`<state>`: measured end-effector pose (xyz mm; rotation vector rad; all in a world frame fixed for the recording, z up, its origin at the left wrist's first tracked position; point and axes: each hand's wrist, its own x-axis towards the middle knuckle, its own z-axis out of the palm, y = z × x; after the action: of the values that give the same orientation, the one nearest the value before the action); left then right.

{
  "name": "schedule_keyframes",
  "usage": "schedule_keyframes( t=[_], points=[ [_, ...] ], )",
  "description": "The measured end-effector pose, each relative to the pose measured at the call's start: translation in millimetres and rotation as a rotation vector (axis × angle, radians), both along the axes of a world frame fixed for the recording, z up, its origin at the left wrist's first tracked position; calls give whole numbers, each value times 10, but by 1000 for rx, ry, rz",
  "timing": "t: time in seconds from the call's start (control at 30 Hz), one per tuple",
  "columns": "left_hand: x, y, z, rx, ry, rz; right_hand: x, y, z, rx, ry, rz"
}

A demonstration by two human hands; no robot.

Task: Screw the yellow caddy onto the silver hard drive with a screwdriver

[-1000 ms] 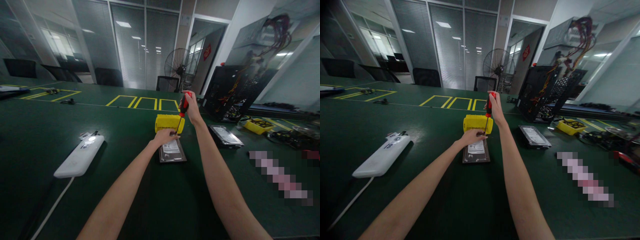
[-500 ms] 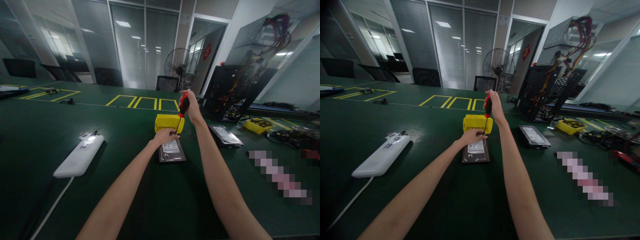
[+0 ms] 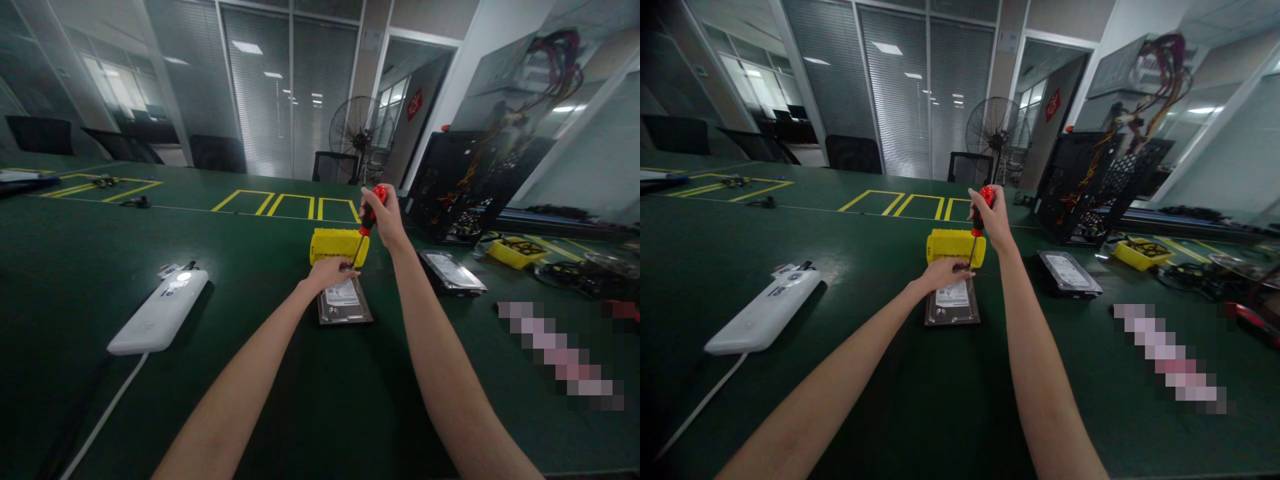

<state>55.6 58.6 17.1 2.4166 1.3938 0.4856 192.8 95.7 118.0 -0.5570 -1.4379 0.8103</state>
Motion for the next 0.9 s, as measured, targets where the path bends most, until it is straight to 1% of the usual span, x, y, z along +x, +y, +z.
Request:
schedule_keyframes(
  t=[0.07, 0.23, 0.47, 0.73, 0.9],
  points=[
    [4, 2, -2, 0, 13, 8, -6, -5, 7, -2, -12, 0],
    [-9, -22, 30, -27, 19, -17, -3, 21, -6, -16, -14, 66],
    [-13, -18, 18, -13, -34, -22, 33, 88, -49, -13, 11, 88],
    [-9, -23, 33, -13, -35, -9, -11, 134, -84, -9, 36, 9],
    [-10, -13, 4, -3, -39, -6, -7, 134, -99, 9, 62, 2]
  ],
)
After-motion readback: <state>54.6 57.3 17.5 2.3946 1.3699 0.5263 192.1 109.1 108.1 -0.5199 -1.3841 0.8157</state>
